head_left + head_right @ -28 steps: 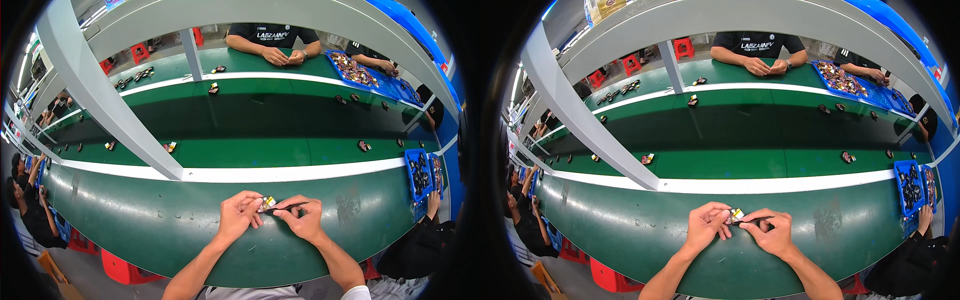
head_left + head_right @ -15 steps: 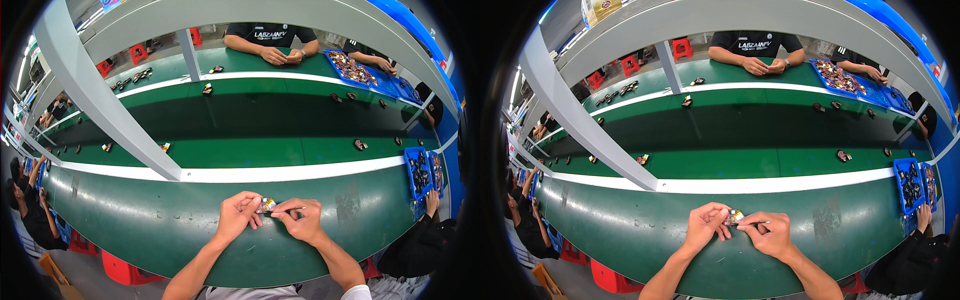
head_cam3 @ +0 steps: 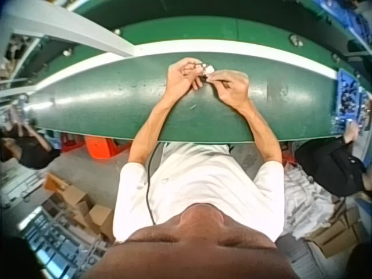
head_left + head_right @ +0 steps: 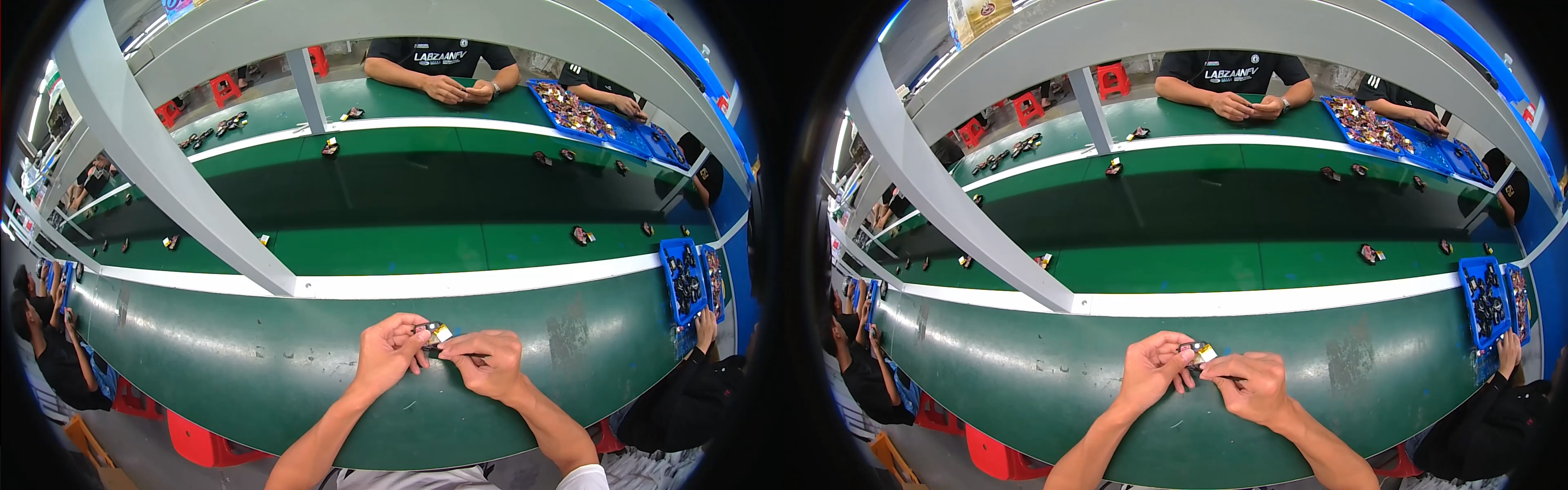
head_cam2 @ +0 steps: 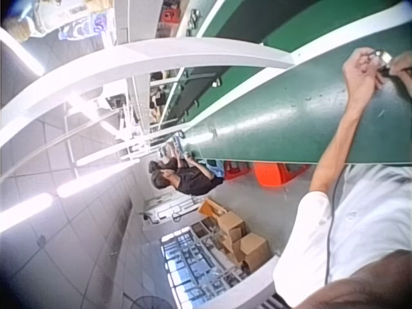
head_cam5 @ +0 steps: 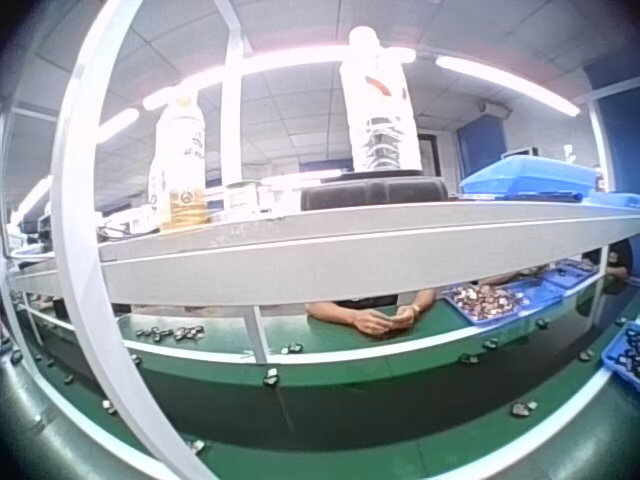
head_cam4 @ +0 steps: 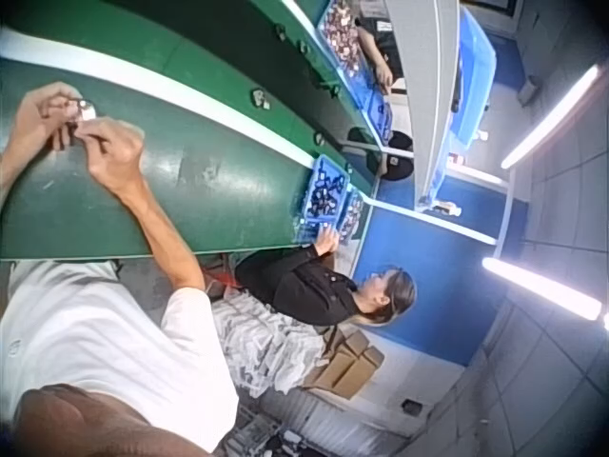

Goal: Assembling small electronic components on an assembly line using an assembly tool.

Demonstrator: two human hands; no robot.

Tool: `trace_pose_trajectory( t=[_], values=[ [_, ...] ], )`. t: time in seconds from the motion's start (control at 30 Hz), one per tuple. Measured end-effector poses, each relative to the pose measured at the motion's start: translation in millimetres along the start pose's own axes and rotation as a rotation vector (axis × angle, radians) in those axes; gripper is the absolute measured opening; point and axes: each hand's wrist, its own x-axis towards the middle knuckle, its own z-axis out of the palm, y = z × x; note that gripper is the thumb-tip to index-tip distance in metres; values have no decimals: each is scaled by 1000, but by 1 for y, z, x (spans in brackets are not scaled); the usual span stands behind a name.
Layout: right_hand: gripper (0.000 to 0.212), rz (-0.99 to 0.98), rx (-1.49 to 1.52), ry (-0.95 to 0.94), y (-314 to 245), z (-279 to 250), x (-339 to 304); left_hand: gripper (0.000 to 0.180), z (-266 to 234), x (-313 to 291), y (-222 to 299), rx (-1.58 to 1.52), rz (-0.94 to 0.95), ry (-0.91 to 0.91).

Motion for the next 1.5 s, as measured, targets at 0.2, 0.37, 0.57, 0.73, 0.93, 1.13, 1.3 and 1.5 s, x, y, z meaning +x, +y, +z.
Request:
trace_pose_trajectory(
  t=[0.2,0.37,0.57,0.73,0.93,1.13,1.3,1.5],
  values=[
    [22,-42,-47,-22,1,1,-3,14,4,-1,-2,4,15,49],
    [22,-52,-71,-23,-2,1,-2,13,4,-1,-4,43,23,68],
    [20,-50,-74,-31,1,1,-2,14,2,1,-11,33,51,63],
    [15,-12,-26,8,1,0,4,13,3,1,-10,3,84,75],
    [16,152,79,129,1,-1,1,13,-3,3,-8,-17,120,175],
    [15,237,70,188,7,0,-2,17,-6,4,-5,-74,120,181],
    [15,285,58,212,8,1,-2,23,-7,5,-4,-136,131,144],
    [14,295,48,230,9,1,-2,24,-6,4,-1,-115,128,145]
  ],
)
